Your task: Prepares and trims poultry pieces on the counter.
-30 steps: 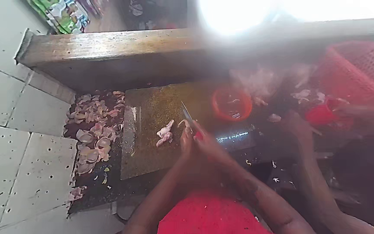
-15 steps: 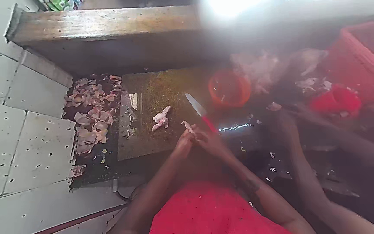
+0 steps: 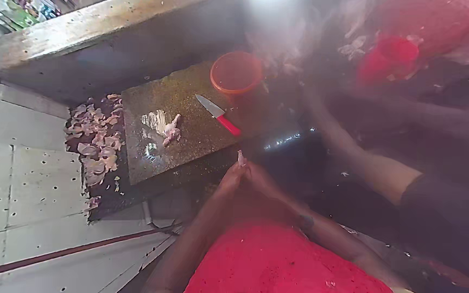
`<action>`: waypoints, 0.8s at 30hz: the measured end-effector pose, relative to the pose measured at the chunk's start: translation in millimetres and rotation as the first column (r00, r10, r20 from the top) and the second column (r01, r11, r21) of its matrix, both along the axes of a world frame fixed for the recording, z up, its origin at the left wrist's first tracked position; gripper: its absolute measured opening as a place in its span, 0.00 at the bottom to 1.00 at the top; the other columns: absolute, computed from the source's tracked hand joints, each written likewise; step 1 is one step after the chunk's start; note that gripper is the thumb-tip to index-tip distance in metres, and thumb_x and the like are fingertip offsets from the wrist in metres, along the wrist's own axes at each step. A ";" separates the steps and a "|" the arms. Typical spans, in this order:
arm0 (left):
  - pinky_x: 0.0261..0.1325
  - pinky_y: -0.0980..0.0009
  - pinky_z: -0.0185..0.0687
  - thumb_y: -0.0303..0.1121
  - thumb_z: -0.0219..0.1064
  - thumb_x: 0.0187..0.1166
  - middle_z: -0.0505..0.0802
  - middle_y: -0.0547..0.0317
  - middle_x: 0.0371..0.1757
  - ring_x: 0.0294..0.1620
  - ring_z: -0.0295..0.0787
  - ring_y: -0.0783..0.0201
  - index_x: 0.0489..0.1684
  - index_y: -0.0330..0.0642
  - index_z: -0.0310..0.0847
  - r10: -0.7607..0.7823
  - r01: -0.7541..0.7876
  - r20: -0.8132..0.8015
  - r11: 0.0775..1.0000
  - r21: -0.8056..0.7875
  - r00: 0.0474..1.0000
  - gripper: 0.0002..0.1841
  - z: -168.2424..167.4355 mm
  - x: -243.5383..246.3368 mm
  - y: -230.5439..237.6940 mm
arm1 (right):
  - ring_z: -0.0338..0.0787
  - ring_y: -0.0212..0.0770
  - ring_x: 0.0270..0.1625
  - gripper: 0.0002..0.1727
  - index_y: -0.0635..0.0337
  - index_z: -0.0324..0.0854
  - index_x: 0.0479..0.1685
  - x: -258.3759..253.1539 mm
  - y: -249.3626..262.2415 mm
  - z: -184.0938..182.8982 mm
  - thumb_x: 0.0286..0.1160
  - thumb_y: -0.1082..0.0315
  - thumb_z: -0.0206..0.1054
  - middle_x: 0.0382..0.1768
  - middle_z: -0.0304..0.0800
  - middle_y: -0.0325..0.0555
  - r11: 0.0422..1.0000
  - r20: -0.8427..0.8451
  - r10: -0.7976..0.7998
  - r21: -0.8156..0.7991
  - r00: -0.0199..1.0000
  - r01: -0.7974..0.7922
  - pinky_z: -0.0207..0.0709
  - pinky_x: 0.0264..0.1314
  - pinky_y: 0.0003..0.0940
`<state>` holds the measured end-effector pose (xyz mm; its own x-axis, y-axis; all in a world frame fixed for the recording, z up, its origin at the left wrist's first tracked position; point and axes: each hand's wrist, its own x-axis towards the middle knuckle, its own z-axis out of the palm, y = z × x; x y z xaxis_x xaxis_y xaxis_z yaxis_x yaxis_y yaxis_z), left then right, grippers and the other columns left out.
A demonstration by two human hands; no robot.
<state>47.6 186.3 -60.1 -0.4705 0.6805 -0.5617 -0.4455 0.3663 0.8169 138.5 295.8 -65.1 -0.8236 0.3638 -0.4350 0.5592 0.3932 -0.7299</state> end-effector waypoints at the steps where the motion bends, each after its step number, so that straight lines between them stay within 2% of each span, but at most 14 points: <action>1: 0.68 0.64 0.83 0.33 0.49 0.93 0.85 0.48 0.72 0.65 0.86 0.62 0.83 0.35 0.67 0.006 -0.006 0.021 1.000 -0.001 1.000 0.22 -3.1 6.8 -3.9 | 0.89 0.54 0.65 0.24 0.65 0.77 0.71 7.0 -1.2 -2.2 0.90 0.59 0.48 0.58 0.90 0.61 0.999 0.000 -0.026 -0.045 1.000 0.026 0.77 0.72 0.53; 3: 0.65 0.62 0.85 0.32 0.49 0.93 0.87 0.48 0.69 0.62 0.88 0.61 0.82 0.36 0.68 0.042 -0.043 0.065 0.999 0.011 0.997 0.22 -9.2 16.2 -13.1 | 0.88 0.51 0.66 0.23 0.69 0.79 0.69 16.9 -1.5 -5.4 0.93 0.61 0.47 0.60 0.89 0.62 0.979 -0.025 -0.086 -0.188 0.996 0.079 0.77 0.74 0.49; 4: 0.64 0.62 0.86 0.32 0.49 0.93 0.88 0.49 0.67 0.60 0.88 0.60 0.81 0.37 0.69 0.056 -0.058 0.081 0.998 0.023 0.995 0.21 -10.1 18.9 -18.3 | 0.88 0.50 0.63 0.23 0.71 0.79 0.67 20.1 -1.0 -3.9 0.94 0.62 0.46 0.59 0.89 0.62 0.961 -0.043 -0.104 -0.260 0.994 0.090 0.78 0.72 0.47; 6: 0.61 0.63 0.86 0.33 0.50 0.92 0.89 0.51 0.63 0.57 0.89 0.62 0.80 0.37 0.70 0.064 -0.066 0.077 0.997 0.028 0.995 0.21 -10.2 24.3 -30.0 | 0.89 0.46 0.53 0.21 0.70 0.78 0.64 25.3 -3.4 -5.0 0.94 0.64 0.44 0.52 0.88 0.59 0.941 -0.072 -0.056 -0.338 0.996 0.028 0.82 0.62 0.44; 7: 0.59 0.64 0.86 0.33 0.51 0.92 0.89 0.51 0.62 0.56 0.89 0.63 0.80 0.37 0.70 0.070 -0.072 0.057 0.997 0.023 0.996 0.21 -9.6 27.3 -36.2 | 0.89 0.45 0.52 0.20 0.69 0.77 0.65 27.8 -7.3 -6.9 0.93 0.65 0.45 0.52 0.88 0.58 0.936 -0.101 -0.011 -0.352 0.995 -0.025 0.83 0.59 0.43; 9: 0.61 0.65 0.85 0.32 0.52 0.90 0.88 0.49 0.66 0.58 0.88 0.63 0.81 0.35 0.68 0.106 -0.106 0.010 0.994 0.005 0.994 0.22 -8.7 30.8 -46.8 | 0.90 0.45 0.60 0.21 0.66 0.74 0.73 31.6 -15.9 -10.2 0.89 0.66 0.52 0.61 0.87 0.58 0.932 -0.161 0.079 -0.338 0.984 -0.130 0.82 0.68 0.43; 11: 0.63 0.65 0.84 0.31 0.52 0.90 0.86 0.47 0.69 0.60 0.87 0.63 0.83 0.34 0.66 0.127 -0.128 -0.042 0.992 -0.013 0.991 0.23 -7.3 32.0 -56.1 | 0.86 0.49 0.69 0.28 0.65 0.71 0.79 32.1 -23.8 -11.3 0.84 0.60 0.62 0.68 0.84 0.60 0.940 -0.181 0.170 -0.266 0.969 -0.214 0.76 0.77 0.45; 12: 0.63 0.66 0.84 0.31 0.51 0.91 0.86 0.47 0.69 0.60 0.86 0.64 0.83 0.35 0.65 0.125 -0.127 -0.053 0.992 -0.022 0.991 0.23 -6.9 33.3 -62.4 | 0.84 0.49 0.72 0.30 0.65 0.71 0.80 32.4 -29.0 -11.6 0.84 0.57 0.64 0.70 0.84 0.60 0.945 -0.171 0.202 -0.224 0.964 -0.238 0.73 0.80 0.46; 13: 0.63 0.66 0.84 0.31 0.51 0.91 0.86 0.48 0.69 0.60 0.87 0.64 0.84 0.36 0.65 0.120 -0.123 -0.055 0.992 -0.040 0.991 0.23 -6.9 34.3 -69.7 | 0.85 0.49 0.70 0.29 0.64 0.73 0.78 32.0 -35.5 -13.2 0.85 0.55 0.63 0.68 0.85 0.59 0.952 -0.155 0.213 -0.191 0.965 -0.241 0.74 0.79 0.47; 16: 0.59 0.65 0.86 0.32 0.53 0.91 0.89 0.48 0.59 0.53 0.89 0.63 0.78 0.35 0.68 0.150 -0.151 -0.033 0.987 -0.054 0.988 0.20 -13.9 34.1 -95.6 | 0.89 0.49 0.62 0.22 0.64 0.78 0.70 21.9 -58.1 -19.3 0.88 0.58 0.56 0.60 0.88 0.58 0.961 -0.100 0.198 -0.176 0.975 -0.213 0.79 0.71 0.47; 20: 0.64 0.62 0.88 0.33 0.58 0.90 0.90 0.44 0.60 0.57 0.91 0.59 0.76 0.31 0.70 0.198 -0.199 -0.015 0.978 -0.069 0.980 0.21 -26.9 36.1 -140.0 | 0.89 0.54 0.64 0.22 0.66 0.77 0.71 6.9 -100.1 -28.8 0.92 0.59 0.51 0.59 0.88 0.62 0.962 -0.011 0.207 -0.177 0.978 -0.206 0.78 0.72 0.53; 22: 0.56 0.63 0.89 0.37 0.60 0.89 0.91 0.44 0.54 0.49 0.91 0.60 0.72 0.30 0.72 0.219 -0.224 -0.046 0.965 -0.135 0.975 0.21 -36.6 35.2 -167.0 | 0.89 0.54 0.61 0.21 0.66 0.77 0.69 2.5 -124.6 -33.2 0.91 0.61 0.50 0.58 0.88 0.62 0.961 -0.007 0.196 -0.198 0.980 -0.194 0.79 0.69 0.53; 24: 0.45 0.65 0.88 0.39 0.61 0.89 0.90 0.46 0.47 0.38 0.90 0.62 0.70 0.30 0.72 0.223 -0.223 -0.024 0.951 -0.215 0.975 0.22 -41.7 32.3 -192.8 | 0.90 0.52 0.58 0.22 0.68 0.76 0.71 -1.6 -147.4 -35.1 0.92 0.63 0.47 0.57 0.88 0.63 0.951 0.029 0.186 -0.258 0.982 -0.172 0.81 0.66 0.51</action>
<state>79.9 -6.6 -101.8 -0.5963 0.4212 -0.6834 -0.5361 0.4247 0.7295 136.9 148.4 -100.2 -0.8387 0.0843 -0.5381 0.5367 0.2964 -0.7900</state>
